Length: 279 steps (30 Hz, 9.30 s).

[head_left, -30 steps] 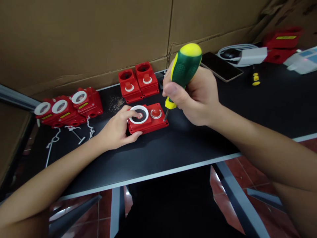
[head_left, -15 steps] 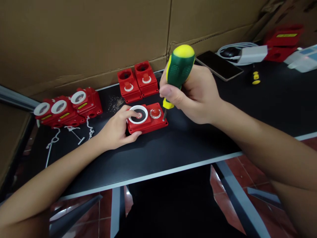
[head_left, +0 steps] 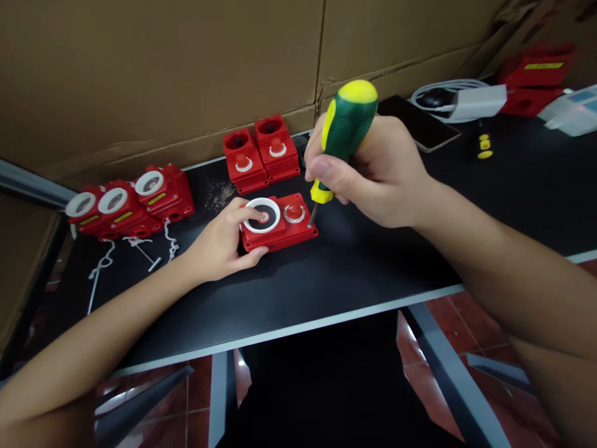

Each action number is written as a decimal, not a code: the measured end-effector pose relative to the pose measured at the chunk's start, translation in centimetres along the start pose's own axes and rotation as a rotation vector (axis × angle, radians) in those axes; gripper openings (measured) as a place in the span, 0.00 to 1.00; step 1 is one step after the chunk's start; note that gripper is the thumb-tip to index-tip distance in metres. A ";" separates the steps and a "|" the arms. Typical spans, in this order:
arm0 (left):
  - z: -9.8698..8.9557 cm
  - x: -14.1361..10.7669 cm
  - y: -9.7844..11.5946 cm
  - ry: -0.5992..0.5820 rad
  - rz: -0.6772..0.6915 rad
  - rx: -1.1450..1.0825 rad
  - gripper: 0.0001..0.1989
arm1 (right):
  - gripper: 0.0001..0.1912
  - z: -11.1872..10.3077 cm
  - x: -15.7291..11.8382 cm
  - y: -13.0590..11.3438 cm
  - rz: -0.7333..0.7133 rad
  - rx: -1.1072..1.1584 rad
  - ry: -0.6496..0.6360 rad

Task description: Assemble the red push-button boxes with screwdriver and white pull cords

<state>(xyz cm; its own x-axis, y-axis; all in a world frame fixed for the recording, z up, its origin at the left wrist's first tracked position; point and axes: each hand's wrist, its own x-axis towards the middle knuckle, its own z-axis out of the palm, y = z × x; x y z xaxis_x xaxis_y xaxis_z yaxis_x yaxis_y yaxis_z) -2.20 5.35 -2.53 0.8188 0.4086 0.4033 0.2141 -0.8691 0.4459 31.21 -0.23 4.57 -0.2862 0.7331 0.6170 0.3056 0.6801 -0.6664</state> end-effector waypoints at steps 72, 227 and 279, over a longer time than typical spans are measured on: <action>0.2 0.2 -0.4 0.021 0.078 0.043 0.26 | 0.23 -1.2 0.3 -0.5 0.077 0.304 -0.122; 0.0 0.2 -0.1 -0.019 0.010 0.014 0.25 | 0.09 -1.1 -0.4 -0.8 -0.028 0.000 -0.137; 0.3 0.0 -0.3 -0.005 -0.005 0.023 0.26 | 0.23 -1.5 -0.8 0.4 0.015 -0.074 -0.149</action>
<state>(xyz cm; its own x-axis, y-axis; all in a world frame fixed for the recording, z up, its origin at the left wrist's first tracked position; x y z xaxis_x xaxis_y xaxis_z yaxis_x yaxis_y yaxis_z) -2.07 5.53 -2.93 0.8202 0.4117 0.3973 0.2301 -0.8732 0.4297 32.88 -0.49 4.44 -0.4107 0.7384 0.5349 0.3749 0.6715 -0.6391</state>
